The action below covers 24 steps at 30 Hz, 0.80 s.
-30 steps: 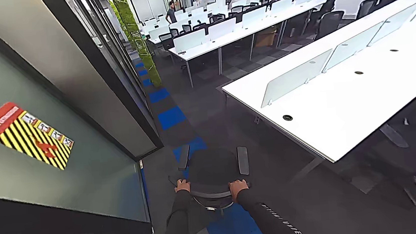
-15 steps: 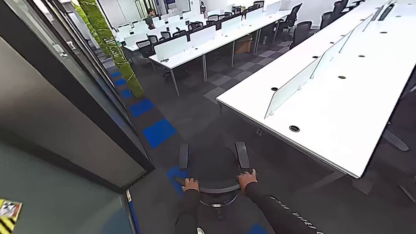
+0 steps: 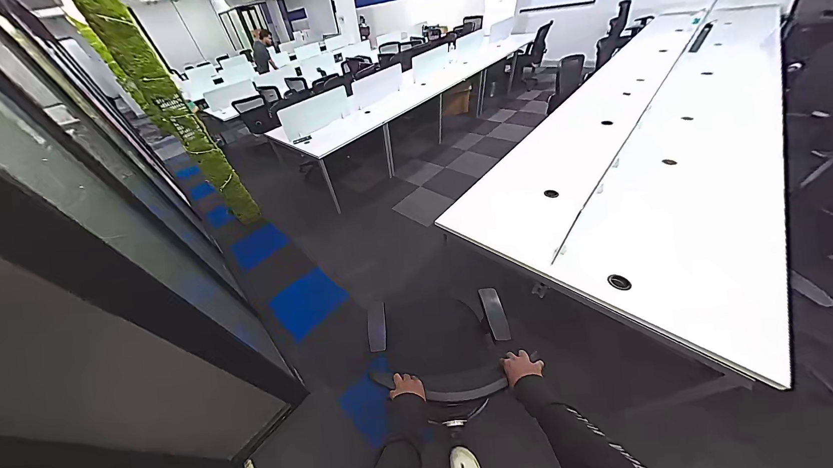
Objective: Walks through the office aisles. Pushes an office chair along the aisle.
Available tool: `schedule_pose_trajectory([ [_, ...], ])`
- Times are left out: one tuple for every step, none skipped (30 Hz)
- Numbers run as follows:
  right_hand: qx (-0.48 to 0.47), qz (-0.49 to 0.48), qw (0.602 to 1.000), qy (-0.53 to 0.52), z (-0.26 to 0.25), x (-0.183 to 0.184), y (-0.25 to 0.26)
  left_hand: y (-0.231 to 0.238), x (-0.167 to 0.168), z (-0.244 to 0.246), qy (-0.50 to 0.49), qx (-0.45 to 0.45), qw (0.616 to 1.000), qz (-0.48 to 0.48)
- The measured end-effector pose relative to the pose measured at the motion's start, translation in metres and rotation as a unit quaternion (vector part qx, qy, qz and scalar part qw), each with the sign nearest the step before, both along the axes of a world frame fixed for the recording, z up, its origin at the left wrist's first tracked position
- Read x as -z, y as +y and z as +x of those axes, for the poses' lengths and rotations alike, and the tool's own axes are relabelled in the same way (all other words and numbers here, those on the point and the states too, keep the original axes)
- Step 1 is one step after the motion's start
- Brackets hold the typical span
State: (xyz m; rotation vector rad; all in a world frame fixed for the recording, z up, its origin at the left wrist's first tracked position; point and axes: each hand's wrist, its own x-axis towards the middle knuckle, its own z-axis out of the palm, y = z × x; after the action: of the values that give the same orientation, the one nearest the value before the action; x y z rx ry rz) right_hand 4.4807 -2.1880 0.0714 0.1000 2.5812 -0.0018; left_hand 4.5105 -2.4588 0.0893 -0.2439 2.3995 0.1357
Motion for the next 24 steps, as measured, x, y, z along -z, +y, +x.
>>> schedule_pose_trajectory([
  [0.0,-0.001,1.0,0.0,-0.015,0.001,-0.003,-0.004,0.0,-0.015,-0.003,0.004,1.0,-0.003],
  [-0.002,-0.001,1.0,-0.002,-0.03,0.001,-0.007,-0.007,-0.002,-0.029,-0.006,0.009,1.0,-0.008],
  [-0.004,0.0,1.0,-0.003,-0.045,0.002,-0.011,-0.011,-0.003,-0.042,-0.01,0.011,1.0,-0.013],
  [-0.005,-0.002,1.0,-0.002,-0.062,0.001,-0.016,-0.014,-0.003,-0.056,-0.011,0.013,1.0,-0.021],
  [-0.007,-0.003,1.0,0.0,-0.082,-0.001,-0.021,-0.018,-0.004,-0.074,-0.011,0.014,0.999,-0.029],
  [-0.01,-0.004,1.0,0.004,-0.101,-0.002,-0.025,-0.021,-0.005,-0.091,-0.013,0.018,0.999,-0.036],
  [-0.013,-0.007,1.0,0.006,-0.118,-0.001,-0.028,-0.024,-0.006,-0.106,-0.021,0.025,0.998,-0.045],
  [-0.013,-0.01,1.0,0.005,-0.133,0.0,-0.031,-0.026,-0.007,-0.12,-0.028,0.031,0.998,-0.052],
  [-0.014,-0.014,1.0,0.003,-0.148,0.0,-0.034,-0.027,-0.008,-0.133,-0.031,0.034,0.997,-0.059],
  [-0.018,-0.012,1.0,0.004,-0.166,-0.002,-0.036,-0.028,-0.007,-0.148,-0.033,0.035,0.997,-0.065],
  [-0.022,-0.011,1.0,0.004,-0.183,-0.004,-0.039,-0.031,-0.005,-0.165,-0.034,0.031,0.997,-0.067],
  [-0.028,-0.011,1.0,0.002,-0.2,-0.004,-0.041,-0.034,-0.003,-0.181,-0.034,0.024,0.997,-0.069],
  [-0.032,-0.011,0.999,-0.002,-0.215,-0.003,-0.045,-0.037,-0.002,-0.195,-0.034,0.017,0.997,-0.073],
  [-0.036,-0.011,0.999,-0.005,-0.229,-0.003,-0.048,-0.041,0.0,-0.209,-0.036,0.011,0.996,-0.077],
  [-0.036,-0.015,0.999,-0.009,-0.242,-0.003,-0.053,-0.047,0.001,-0.222,-0.039,0.007,0.996,-0.08],
  [-0.034,-0.019,0.999,-0.008,-0.254,-0.003,-0.058,-0.053,0.0,-0.236,-0.041,0.009,0.996,-0.083],
  [-0.032,-0.019,0.999,-0.005,-0.265,-0.002,-0.064,-0.059,-0.002,-0.249,-0.044,0.013,0.995,-0.088],
  [-0.027,-0.02,0.999,-0.003,-0.276,-0.003,-0.071,-0.065,-0.002,-0.264,-0.043,0.017,0.995,-0.093],
  [-0.02,-0.022,1.0,-0.003,-0.289,-0.003,-0.078,-0.073,-0.002,-0.28,-0.04,0.017,0.994,-0.098],
  [-0.016,-0.024,1.0,-0.003,-0.302,-0.002,-0.086,-0.081,-0.001,-0.296,-0.039,0.019,0.994,-0.103],
  [-0.012,-0.028,1.0,0.0,-0.313,-0.001,-0.096,-0.092,0.001,-0.311,-0.036,0.02,0.994,-0.104],
  [-0.009,-0.03,1.0,0.002,-0.323,0.0,-0.106,-0.104,0.004,-0.325,-0.032,0.023,0.994,-0.102],
  [-0.003,-0.034,0.999,0.004,-0.335,-0.001,-0.117,-0.116,0.007,-0.34,-0.025,0.029,0.995,-0.097],
  [0.004,-0.035,0.999,0.006,-0.347,-0.002,-0.13,-0.13,0.009,-0.356,-0.019,0.037,0.995,-0.096],
])
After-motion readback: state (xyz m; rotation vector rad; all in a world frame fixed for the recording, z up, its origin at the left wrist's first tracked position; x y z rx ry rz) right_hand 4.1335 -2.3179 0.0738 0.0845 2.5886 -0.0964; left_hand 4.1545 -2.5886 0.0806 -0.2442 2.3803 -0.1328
